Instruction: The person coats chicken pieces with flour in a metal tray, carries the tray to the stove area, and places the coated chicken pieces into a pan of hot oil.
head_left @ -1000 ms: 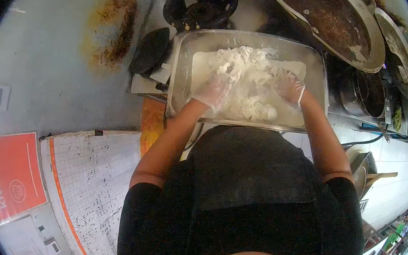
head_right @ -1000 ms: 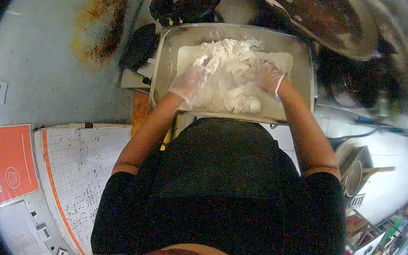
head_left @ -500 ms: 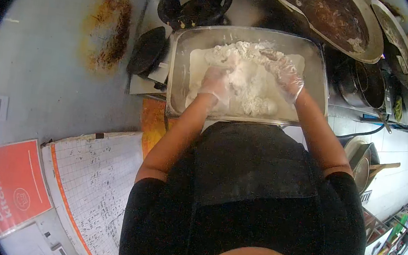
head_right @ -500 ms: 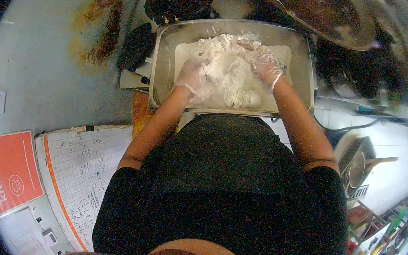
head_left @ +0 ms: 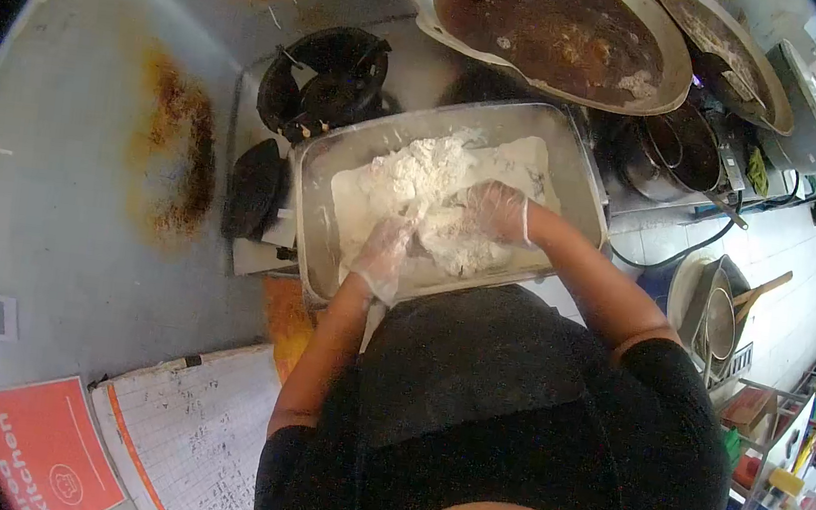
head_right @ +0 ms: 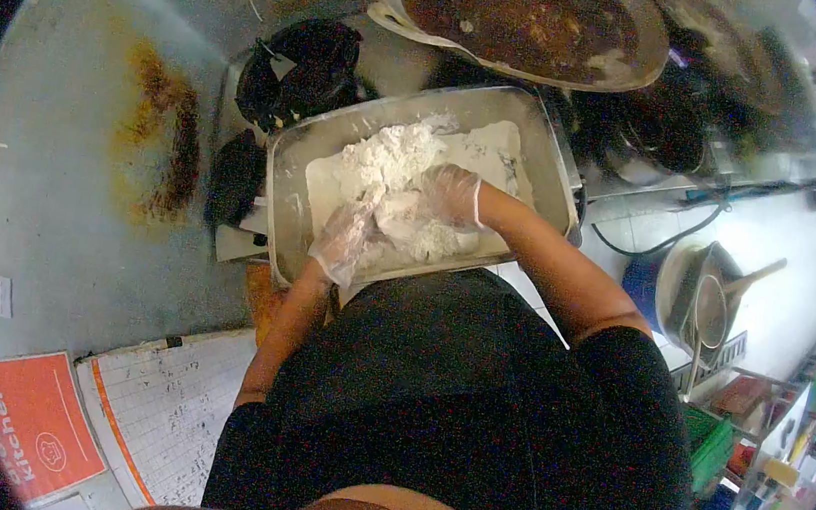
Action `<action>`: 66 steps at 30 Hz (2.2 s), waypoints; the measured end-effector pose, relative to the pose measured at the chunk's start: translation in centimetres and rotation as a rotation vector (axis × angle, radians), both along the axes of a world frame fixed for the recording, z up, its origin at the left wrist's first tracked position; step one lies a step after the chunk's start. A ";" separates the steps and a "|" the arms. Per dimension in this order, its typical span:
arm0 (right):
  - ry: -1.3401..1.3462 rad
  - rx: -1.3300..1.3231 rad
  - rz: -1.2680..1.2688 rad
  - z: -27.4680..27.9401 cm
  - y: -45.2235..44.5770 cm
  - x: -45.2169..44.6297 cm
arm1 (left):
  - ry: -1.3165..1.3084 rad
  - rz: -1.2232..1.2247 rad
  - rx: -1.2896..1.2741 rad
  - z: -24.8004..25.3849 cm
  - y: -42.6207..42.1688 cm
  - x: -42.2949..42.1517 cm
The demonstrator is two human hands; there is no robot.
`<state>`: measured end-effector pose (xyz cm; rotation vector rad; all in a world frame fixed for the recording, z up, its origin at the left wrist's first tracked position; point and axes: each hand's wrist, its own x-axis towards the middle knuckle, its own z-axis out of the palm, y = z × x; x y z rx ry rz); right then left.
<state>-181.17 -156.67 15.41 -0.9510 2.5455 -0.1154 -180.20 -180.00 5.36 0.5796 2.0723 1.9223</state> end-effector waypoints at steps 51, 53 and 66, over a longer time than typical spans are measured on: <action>0.387 0.422 0.019 12.4 3.4 -1.8 | 0.712 -0.035 -1.363 5.2 -5.4 5.5; 0.029 0.612 0.173 4.9 2.2 -1.6 | 0.658 -0.019 -1.324 5.0 -5.3 5.3; -0.767 -0.100 -0.210 -12.9 3.6 0.0 | 0.711 0.055 -1.161 3.6 -5.6 5.0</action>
